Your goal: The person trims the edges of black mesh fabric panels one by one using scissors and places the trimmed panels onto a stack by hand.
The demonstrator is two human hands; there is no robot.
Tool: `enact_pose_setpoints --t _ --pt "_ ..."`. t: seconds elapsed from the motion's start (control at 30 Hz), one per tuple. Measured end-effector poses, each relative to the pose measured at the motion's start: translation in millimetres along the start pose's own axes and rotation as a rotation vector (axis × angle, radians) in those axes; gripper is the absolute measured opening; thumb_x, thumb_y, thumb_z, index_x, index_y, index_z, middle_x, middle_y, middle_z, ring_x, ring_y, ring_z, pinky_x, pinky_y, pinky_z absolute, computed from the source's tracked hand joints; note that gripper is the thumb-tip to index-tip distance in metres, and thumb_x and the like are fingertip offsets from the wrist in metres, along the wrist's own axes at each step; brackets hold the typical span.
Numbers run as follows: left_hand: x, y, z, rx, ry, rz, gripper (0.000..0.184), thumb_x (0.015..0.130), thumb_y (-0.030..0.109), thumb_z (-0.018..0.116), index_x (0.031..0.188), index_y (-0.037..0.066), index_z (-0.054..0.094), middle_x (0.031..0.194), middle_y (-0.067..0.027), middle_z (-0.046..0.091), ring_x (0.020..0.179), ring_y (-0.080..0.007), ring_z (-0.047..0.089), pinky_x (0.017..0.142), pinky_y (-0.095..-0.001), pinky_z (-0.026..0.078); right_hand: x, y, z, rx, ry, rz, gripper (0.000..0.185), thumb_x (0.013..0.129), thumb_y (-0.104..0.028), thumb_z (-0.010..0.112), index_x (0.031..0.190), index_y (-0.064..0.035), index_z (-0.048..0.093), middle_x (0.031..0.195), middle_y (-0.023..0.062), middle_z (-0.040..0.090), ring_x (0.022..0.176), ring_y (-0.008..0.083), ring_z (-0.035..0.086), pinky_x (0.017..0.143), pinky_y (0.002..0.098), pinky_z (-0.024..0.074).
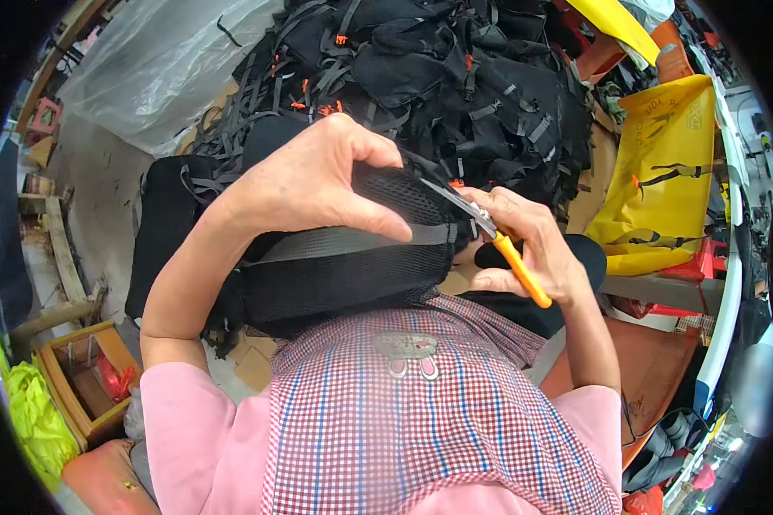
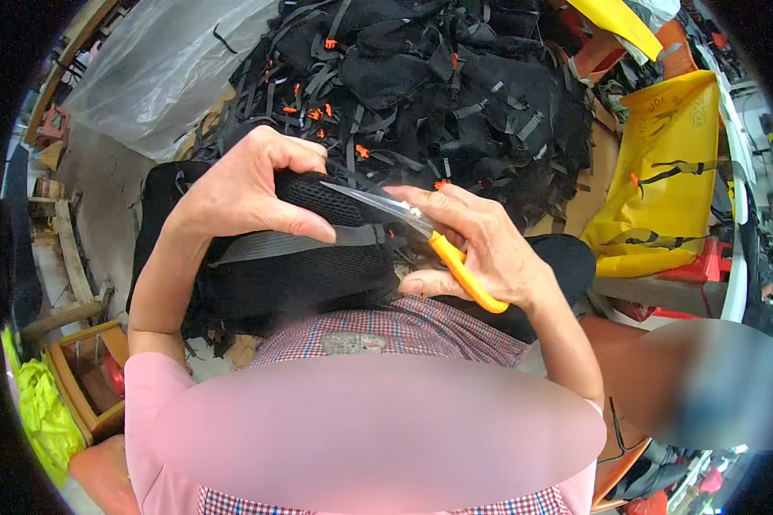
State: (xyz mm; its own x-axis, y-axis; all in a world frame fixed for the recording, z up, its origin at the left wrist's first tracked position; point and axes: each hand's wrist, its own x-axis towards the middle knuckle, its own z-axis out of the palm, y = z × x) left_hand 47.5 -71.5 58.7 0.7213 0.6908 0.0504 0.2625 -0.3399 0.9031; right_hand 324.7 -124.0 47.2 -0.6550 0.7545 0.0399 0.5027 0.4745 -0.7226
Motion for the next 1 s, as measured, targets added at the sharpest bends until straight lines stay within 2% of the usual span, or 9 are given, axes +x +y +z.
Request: enact_pose_setpoints --t 0.3,0.33,0.4,0.5,0.57,0.67,0.77,0.83,1.0 --pt "4 1 2 0.014 -0.034 -0.029 0.037 0.063 0.017 0.087 0.071 -0.004 0.057 0.063 -0.0032 0.049 0.060 -0.0092 0.048 0.056 -0.0279 0.038 -1 10 -11 0.111 -0.039 0.002 0.058 0.074 -0.036 0.081 0.118 -0.0017 0.064 0.100 0.0169 0.070 0.084 0.0307 0.069 0.077 0.0340 0.0535" --pt "6 1 2 0.047 -0.041 -0.016 0.036 0.063 0.018 0.086 0.071 -0.004 0.059 0.064 -0.0044 0.051 0.061 -0.0105 0.050 0.057 -0.0282 0.039 -3 12 -10 0.118 -0.039 0.026 0.055 0.075 -0.032 0.081 0.117 -0.0016 0.065 0.096 0.0165 0.070 0.080 0.0289 0.070 0.073 0.0326 0.0533" --pt "8 -1 4 0.117 -0.040 0.006 0.035 0.063 0.020 0.086 0.073 -0.004 0.061 0.066 -0.0069 0.055 0.062 -0.0130 0.055 0.059 -0.0288 0.042 -11 22 -5 0.073 0.042 0.015 0.063 0.076 -0.048 0.076 0.116 -0.0016 0.066 0.088 0.0139 0.068 0.072 0.0222 0.066 0.067 0.0302 0.0500" --pt "14 -5 10 0.289 0.070 0.188 0.038 0.063 0.025 0.084 0.081 -0.003 0.066 0.074 -0.0132 0.064 0.067 -0.0230 0.064 0.063 -0.0320 0.047 -8 8 -15 0.131 0.091 0.190 0.071 0.067 -0.043 0.085 0.118 -0.0007 0.062 0.090 0.0056 0.063 0.071 0.0131 0.057 0.066 0.0274 0.0458" --pt "23 -11 22 0.417 0.242 0.379 0.042 0.065 0.029 0.081 0.089 -0.003 0.067 0.083 -0.0171 0.068 0.078 -0.0305 0.067 0.071 -0.0359 0.051 2 6 -7 0.462 0.260 0.161 0.085 0.064 -0.049 0.086 0.126 0.0000 0.054 0.092 0.0012 0.057 0.075 0.0102 0.048 0.067 0.0267 0.0421" --pt "25 16 24 0.220 0.314 0.284 0.039 0.067 0.026 0.079 0.091 -0.003 0.067 0.085 -0.0175 0.069 0.083 -0.0320 0.068 0.077 -0.0362 0.053 31 -8 9 0.299 0.378 -0.008 0.068 0.070 -0.027 0.083 0.125 -0.0006 0.052 0.106 0.0057 0.059 0.097 0.0152 0.056 0.088 0.0281 0.0422" --pt "-3 22 4 0.140 0.608 0.241 0.071 0.065 0.026 0.086 0.123 0.001 0.053 0.111 -0.0175 0.064 0.100 -0.0265 0.064 0.086 -0.0370 0.050 41 -22 3 0.182 0.431 0.046 0.056 0.073 -0.002 0.069 0.127 0.0003 0.053 0.121 0.0110 0.058 0.116 0.0211 0.053 0.103 0.0336 0.0371" --pt "-39 6 -9 0.335 0.830 0.235 0.101 0.062 0.030 0.089 0.142 0.001 0.035 0.130 -0.0200 0.053 0.120 -0.0276 0.055 0.104 -0.0341 0.042 55 -9 -10 0.143 0.702 -0.116 0.057 0.074 -0.005 0.069 0.128 0.0002 0.054 0.129 0.0151 0.055 0.122 0.0250 0.052 0.106 0.0364 0.0357" --pt "-121 -64 29 -0.065 0.529 -0.189 0.079 0.068 0.030 0.085 0.129 -0.006 0.051 0.123 -0.0205 0.060 0.117 -0.0255 0.056 0.101 -0.0362 0.043 102 7 -134 -0.219 0.837 -0.396 0.054 0.086 -0.025 0.063 0.134 -0.0026 0.053 0.133 0.0158 0.055 0.126 0.0250 0.050 0.107 0.0389 0.0365"
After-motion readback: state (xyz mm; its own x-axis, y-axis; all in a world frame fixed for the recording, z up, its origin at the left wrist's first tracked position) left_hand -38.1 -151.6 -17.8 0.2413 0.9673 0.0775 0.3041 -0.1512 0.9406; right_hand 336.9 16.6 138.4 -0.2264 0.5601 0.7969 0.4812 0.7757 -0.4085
